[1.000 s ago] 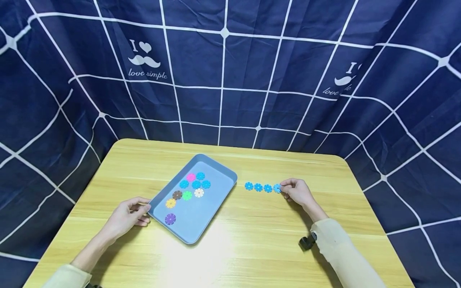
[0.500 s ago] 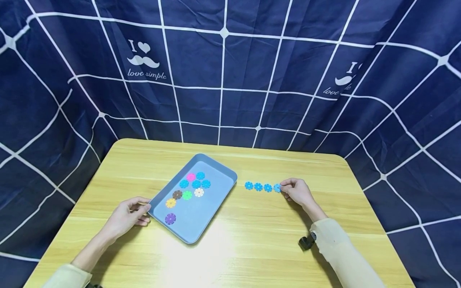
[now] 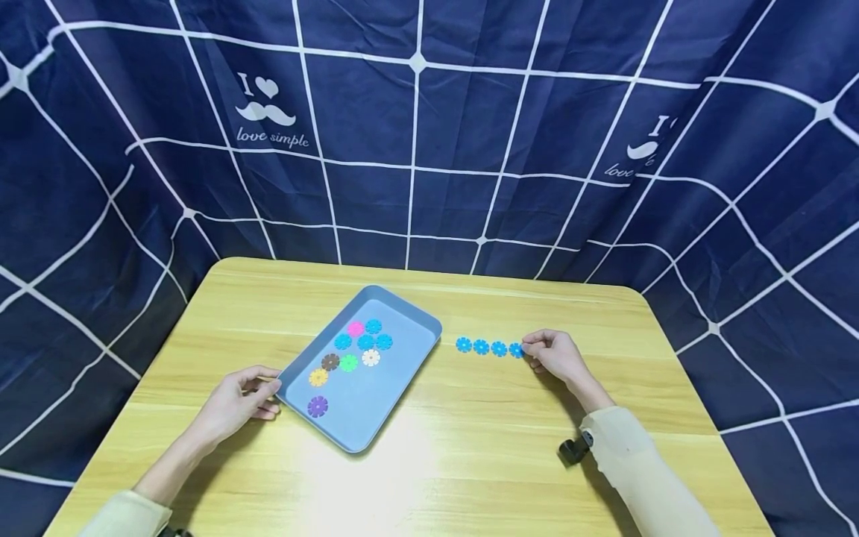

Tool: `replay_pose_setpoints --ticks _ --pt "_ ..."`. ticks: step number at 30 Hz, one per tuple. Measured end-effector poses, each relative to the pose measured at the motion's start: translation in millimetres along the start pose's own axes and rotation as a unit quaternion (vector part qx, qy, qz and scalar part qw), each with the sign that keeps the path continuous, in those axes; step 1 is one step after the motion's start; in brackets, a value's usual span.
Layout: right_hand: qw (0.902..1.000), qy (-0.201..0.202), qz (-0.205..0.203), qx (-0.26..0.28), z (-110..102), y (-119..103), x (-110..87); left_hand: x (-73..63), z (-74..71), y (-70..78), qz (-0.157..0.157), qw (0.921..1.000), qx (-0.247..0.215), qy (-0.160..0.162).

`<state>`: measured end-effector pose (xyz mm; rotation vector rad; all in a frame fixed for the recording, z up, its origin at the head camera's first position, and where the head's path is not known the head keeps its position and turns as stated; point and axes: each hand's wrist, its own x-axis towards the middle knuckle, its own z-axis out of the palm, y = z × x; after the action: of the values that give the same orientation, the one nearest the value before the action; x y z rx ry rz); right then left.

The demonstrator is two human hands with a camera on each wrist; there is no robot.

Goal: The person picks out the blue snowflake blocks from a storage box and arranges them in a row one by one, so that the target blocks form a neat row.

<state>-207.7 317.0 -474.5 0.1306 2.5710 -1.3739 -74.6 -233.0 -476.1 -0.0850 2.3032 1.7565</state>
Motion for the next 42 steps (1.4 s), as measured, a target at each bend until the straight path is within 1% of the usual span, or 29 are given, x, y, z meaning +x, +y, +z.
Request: replay_pose_setpoints --ticks 3,8,13,16,22,29,31,38,42 --pt "0.9999 -0.003 -0.008 0.006 0.7 -5.4 -1.8 -0.1 0.0 -0.5 0.001 1.0 0.0 -0.001" --pt "0.999 -0.014 -0.035 0.022 5.8 -17.1 -5.1 -0.8 -0.2 -2.6 0.002 1.0 0.002 0.002" --pt "0.9968 -0.024 -0.063 0.042 15.2 -31.1 -9.0 0.1 -0.2 -4.1 -0.001 1.0 0.005 0.003" --pt "0.9955 -0.026 -0.081 0.043 22.8 -39.7 -10.0 0.4 -0.3 -4.7 -0.006 1.0 0.006 0.003" --pt "0.9924 -0.028 -0.118 0.021 38.5 -55.4 -11.5 0.0 0.2 -4.2 -0.008 1.0 0.005 0.002" --pt "0.9898 -0.043 -0.136 0.007 57.8 -75.2 -12.8 -0.1 0.3 -2.7 -0.009 0.9999 0.007 0.0" --pt "0.988 -0.047 -0.147 0.001 63.2 -81.7 -13.4 -0.2 0.0 -2.4 -0.009 0.9999 0.008 0.0" --pt "0.9769 -0.057 -0.201 -0.046 81.4 -99.1 -12.9 0.0 -0.1 -2.0 -0.007 1.0 0.005 -0.002" --pt "0.9709 -0.07 -0.22 -0.062 91.9 -106.6 -10.3 -0.5 0.5 -2.4 -0.006 1.0 0.005 0.001"
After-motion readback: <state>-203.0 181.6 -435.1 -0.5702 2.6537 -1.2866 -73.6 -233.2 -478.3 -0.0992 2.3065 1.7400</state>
